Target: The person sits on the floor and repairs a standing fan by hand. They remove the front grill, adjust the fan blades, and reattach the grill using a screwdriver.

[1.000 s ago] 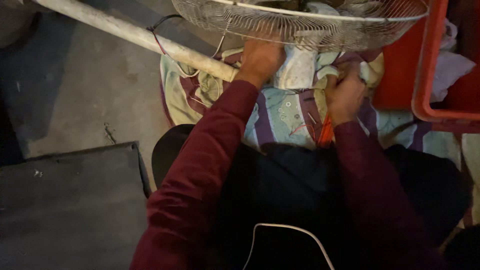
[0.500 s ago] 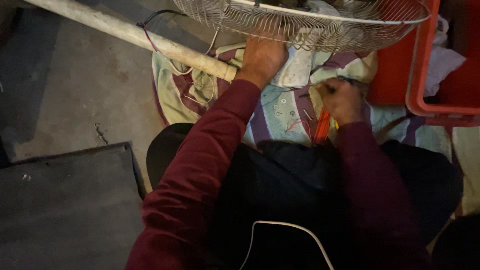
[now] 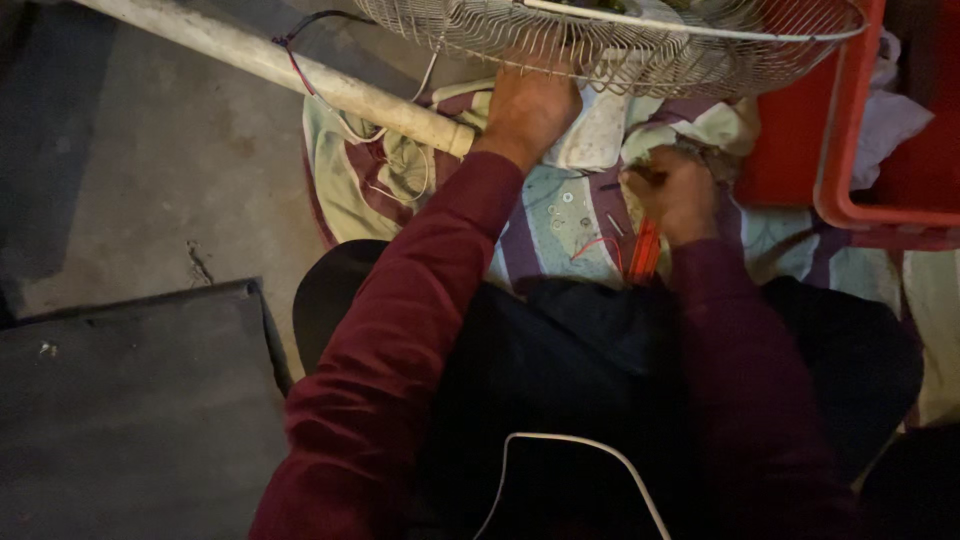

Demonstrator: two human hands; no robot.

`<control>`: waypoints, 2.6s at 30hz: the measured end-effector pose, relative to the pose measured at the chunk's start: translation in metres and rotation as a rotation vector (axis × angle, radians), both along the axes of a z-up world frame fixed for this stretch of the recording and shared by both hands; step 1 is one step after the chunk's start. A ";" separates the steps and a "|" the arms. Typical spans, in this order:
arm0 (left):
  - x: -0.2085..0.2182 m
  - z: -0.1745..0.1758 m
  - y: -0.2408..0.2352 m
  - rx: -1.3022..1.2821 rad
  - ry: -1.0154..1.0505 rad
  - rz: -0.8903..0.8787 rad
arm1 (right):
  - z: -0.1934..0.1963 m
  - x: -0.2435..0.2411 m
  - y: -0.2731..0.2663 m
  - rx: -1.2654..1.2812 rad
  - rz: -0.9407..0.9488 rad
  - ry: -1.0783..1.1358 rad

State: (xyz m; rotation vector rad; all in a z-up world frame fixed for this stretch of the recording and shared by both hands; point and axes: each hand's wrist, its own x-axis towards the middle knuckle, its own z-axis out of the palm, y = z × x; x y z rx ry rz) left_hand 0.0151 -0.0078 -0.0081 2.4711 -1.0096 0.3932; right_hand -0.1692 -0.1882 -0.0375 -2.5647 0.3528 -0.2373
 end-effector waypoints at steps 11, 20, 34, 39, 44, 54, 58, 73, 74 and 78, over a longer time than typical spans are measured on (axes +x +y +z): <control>0.005 -0.002 -0.003 0.031 0.016 0.005 | -0.001 0.006 0.043 0.051 0.142 -0.132; 0.032 -0.024 0.014 -0.019 0.128 0.027 | -0.011 0.014 0.037 0.026 0.142 -0.245; 0.028 -0.023 0.008 -0.103 -0.017 0.002 | -0.020 0.005 0.012 0.164 0.146 0.163; 0.025 -0.023 0.007 -0.013 0.120 0.044 | -0.033 -0.001 -0.014 0.457 0.164 0.211; 0.024 -0.031 0.008 -0.020 0.082 0.012 | -0.017 -0.003 -0.011 0.268 0.121 0.257; 0.009 -0.025 0.015 -0.068 0.077 -0.042 | 0.007 -0.008 0.011 0.257 0.197 0.331; -0.005 -0.016 0.019 -0.165 0.038 -0.087 | 0.000 -0.007 0.023 0.346 0.262 0.272; -0.038 0.091 0.147 0.364 0.930 -0.062 | 0.026 -0.009 0.106 0.115 0.468 -0.130; -0.032 0.092 0.180 0.289 1.123 0.079 | 0.026 -0.006 0.119 0.086 0.537 -0.158; -0.005 0.047 0.290 0.351 0.740 0.004 | 0.016 0.019 0.176 -0.045 0.730 -0.069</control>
